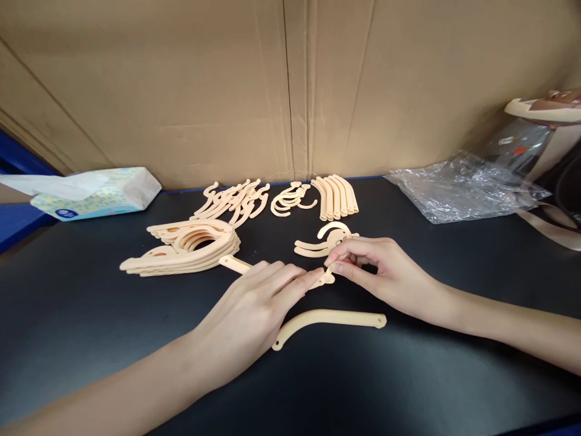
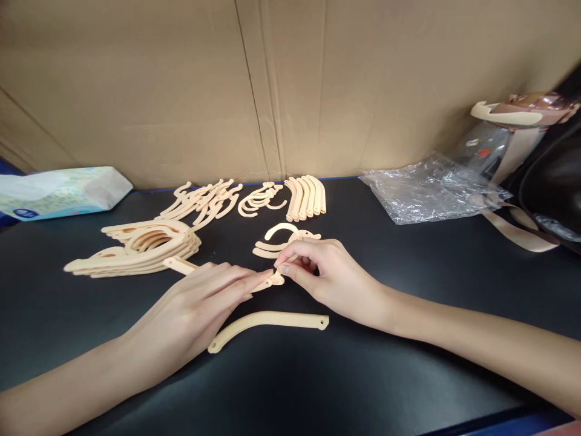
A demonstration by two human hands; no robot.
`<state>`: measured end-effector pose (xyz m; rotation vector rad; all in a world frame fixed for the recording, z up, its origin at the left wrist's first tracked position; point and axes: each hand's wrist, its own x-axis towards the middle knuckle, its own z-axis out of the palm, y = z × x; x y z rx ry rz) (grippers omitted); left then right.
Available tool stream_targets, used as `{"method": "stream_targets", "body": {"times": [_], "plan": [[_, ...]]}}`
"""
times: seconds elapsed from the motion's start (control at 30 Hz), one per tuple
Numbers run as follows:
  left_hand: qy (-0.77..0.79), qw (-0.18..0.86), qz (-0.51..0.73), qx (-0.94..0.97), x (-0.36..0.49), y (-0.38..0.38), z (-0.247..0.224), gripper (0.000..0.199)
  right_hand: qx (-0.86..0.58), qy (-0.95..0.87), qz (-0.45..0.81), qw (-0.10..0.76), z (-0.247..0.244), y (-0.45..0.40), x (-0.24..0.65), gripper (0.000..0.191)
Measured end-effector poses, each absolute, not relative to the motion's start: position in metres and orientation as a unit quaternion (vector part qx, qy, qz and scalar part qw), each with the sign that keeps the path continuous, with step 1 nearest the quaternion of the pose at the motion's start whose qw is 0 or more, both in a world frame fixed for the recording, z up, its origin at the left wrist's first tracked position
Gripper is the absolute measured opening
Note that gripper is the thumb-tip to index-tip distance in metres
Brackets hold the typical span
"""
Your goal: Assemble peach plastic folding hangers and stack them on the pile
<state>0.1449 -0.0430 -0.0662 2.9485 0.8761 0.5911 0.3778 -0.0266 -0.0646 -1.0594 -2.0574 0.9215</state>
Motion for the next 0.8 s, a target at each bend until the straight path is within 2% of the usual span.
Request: {"method": "stream_targets", "body": {"times": [0.3, 0.8], "plan": [[0.271, -0.010, 0.194, 0.943, 0.1425, -0.0414, -0.0722, 0.050, -0.419, -0.780, 0.339, 0.318, -0.0646, -0.0277, 0.3777, 0.015], [0.272, 0.015, 0.207, 0.940, 0.1412, -0.0418, -0.0728, 0.047, -0.435, -0.769, 0.353, 0.310, -0.0671, -0.0272, 0.3763, 0.018]]}}
